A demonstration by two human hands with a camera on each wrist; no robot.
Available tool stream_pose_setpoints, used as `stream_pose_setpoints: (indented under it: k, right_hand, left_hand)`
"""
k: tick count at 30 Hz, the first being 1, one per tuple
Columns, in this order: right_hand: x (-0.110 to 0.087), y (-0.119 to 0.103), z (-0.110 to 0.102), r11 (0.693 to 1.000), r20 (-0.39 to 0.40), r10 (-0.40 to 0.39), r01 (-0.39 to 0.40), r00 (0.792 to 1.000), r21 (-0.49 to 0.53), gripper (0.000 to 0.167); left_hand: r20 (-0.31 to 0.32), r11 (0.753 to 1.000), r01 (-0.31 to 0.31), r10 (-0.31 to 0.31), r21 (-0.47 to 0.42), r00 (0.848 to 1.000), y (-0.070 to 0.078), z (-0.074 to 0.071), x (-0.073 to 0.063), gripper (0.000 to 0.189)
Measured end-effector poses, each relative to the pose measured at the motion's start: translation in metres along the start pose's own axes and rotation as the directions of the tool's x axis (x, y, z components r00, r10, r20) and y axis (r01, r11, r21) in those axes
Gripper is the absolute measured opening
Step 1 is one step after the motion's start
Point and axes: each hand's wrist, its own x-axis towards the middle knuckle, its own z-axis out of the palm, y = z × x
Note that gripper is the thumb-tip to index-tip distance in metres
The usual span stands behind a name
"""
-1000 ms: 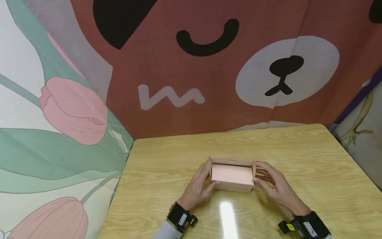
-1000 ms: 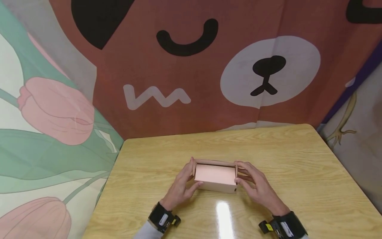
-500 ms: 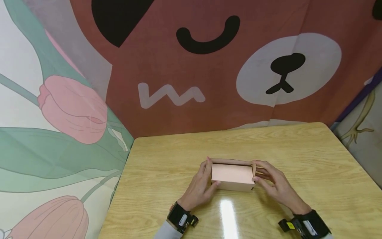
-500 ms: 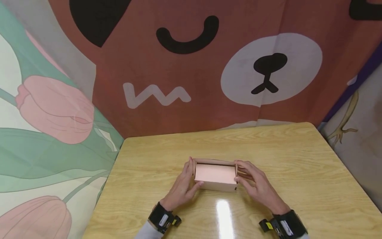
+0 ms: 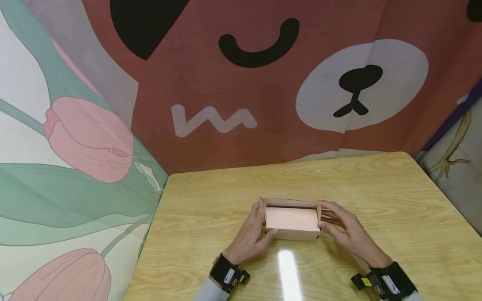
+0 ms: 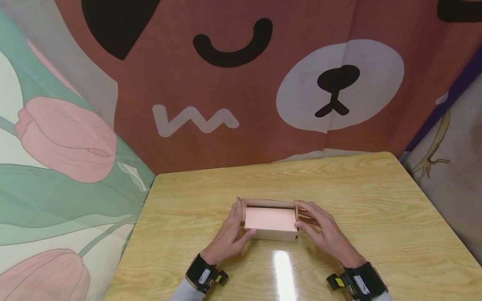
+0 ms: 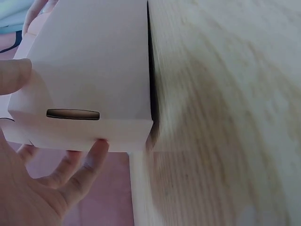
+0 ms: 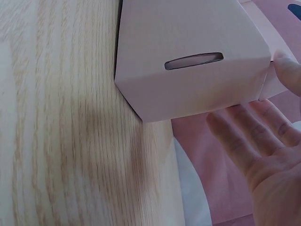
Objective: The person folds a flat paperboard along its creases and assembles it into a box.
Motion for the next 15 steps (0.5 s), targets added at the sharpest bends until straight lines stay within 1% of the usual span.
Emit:
stream_pose_setpoints:
  k: [4, 8, 12, 15]
  right_hand:
    - [0.0013, -0.002, -0.0002, 1.0, 0.006, -0.012, 0.012, 1.0, 0.013, 0.065]
    - [0.0018, -0.005, -0.001, 0.999, 0.023, 0.012, -0.013, 1.0, 0.029, 0.062]
    - [0.0015, -0.0056, -0.0011, 0.999, 0.031, 0.019, -0.02, 0.999, 0.033, 0.059]
    - [0.001, -0.0049, 0.0002, 0.999, 0.027, -0.002, 0.001, 1.0, 0.036, 0.06]
  left_hand:
    - [0.012, 0.999, 0.03, -0.029, -0.026, 0.999, -0.0013, -0.0003, -0.0015, 0.091]
    - [0.002, 0.999, 0.035, -0.035, -0.041, 0.999, -0.0047, 0.0026, -0.0039, 0.089]
    - [-0.031, 0.999, -0.012, 0.011, -0.035, 0.999, -0.0078, 0.0057, -0.0056, 0.086]
    - [-0.055, 0.998, -0.055, 0.053, -0.036, 0.997, -0.0094, 0.0066, -0.0064, 0.083]
